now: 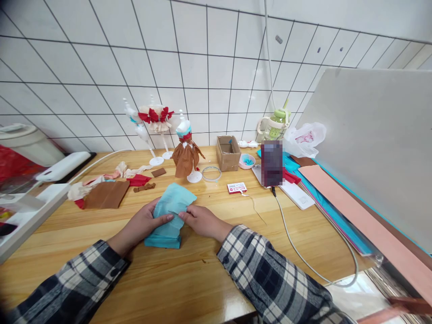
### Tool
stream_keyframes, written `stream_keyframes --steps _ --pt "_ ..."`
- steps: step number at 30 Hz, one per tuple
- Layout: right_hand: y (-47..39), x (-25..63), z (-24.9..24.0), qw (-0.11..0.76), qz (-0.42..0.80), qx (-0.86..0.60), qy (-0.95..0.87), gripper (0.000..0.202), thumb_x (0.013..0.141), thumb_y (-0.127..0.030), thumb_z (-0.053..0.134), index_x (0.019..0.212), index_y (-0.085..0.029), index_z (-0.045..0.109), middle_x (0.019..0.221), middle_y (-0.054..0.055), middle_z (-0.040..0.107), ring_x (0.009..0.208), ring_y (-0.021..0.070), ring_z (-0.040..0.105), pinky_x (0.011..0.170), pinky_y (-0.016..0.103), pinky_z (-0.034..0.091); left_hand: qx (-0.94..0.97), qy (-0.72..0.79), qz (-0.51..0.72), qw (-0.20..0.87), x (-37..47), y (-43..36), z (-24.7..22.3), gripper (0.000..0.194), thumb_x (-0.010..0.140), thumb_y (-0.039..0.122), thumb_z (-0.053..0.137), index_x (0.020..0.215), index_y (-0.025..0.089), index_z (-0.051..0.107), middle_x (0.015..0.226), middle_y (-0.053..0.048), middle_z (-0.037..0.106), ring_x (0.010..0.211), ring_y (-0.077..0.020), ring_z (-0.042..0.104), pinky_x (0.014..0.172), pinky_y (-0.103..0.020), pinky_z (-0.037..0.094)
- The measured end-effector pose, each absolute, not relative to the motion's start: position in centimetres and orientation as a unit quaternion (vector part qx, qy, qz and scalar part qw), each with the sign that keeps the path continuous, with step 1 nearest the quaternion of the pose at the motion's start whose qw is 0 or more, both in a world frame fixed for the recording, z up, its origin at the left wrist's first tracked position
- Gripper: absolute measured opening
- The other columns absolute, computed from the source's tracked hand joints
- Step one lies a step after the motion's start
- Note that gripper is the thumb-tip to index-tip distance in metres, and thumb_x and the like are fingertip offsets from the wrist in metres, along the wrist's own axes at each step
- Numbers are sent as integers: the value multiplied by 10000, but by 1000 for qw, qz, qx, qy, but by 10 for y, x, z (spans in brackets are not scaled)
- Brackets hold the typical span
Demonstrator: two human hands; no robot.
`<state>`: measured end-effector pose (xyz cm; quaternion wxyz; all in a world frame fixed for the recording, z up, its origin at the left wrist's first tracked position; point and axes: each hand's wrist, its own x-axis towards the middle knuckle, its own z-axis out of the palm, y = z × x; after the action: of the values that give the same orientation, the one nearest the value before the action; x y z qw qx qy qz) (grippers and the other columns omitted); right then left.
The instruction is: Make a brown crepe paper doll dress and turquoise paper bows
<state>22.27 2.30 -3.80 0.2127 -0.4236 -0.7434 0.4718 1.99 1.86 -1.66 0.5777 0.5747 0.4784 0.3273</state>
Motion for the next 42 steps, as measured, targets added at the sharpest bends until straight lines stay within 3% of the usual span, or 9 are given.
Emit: stream_keyframes --steps 16,28,42 --pt "23 223 -38 246 486 -401 -737 351 929 -467 382 773 -178 507 702 -16 514 664 112 447 614 211 365 560 505 339 563 21 18 -15 599 668 393 755 1180 169 540 1006 -69 715 860 -252 678 683 -323 562" --pt "22 223 -38 223 514 -409 -720 411 918 -529 363 699 -186 418 610 -37 462 571 93 431 542 209 335 581 478 326 572 20 19 -18 522 703 370 734 1149 167 552 1087 -82 693 872 -246 673 728 -342 556" --pt "24 223 -39 217 464 -410 -754 351 926 -441 388 686 -185 415 624 -36 437 601 101 413 541 215 304 601 476 315 560 19 20 -20 546 697 389 734 1151 153 542 1075 -87 687 881 -253 659 720 -350 549"
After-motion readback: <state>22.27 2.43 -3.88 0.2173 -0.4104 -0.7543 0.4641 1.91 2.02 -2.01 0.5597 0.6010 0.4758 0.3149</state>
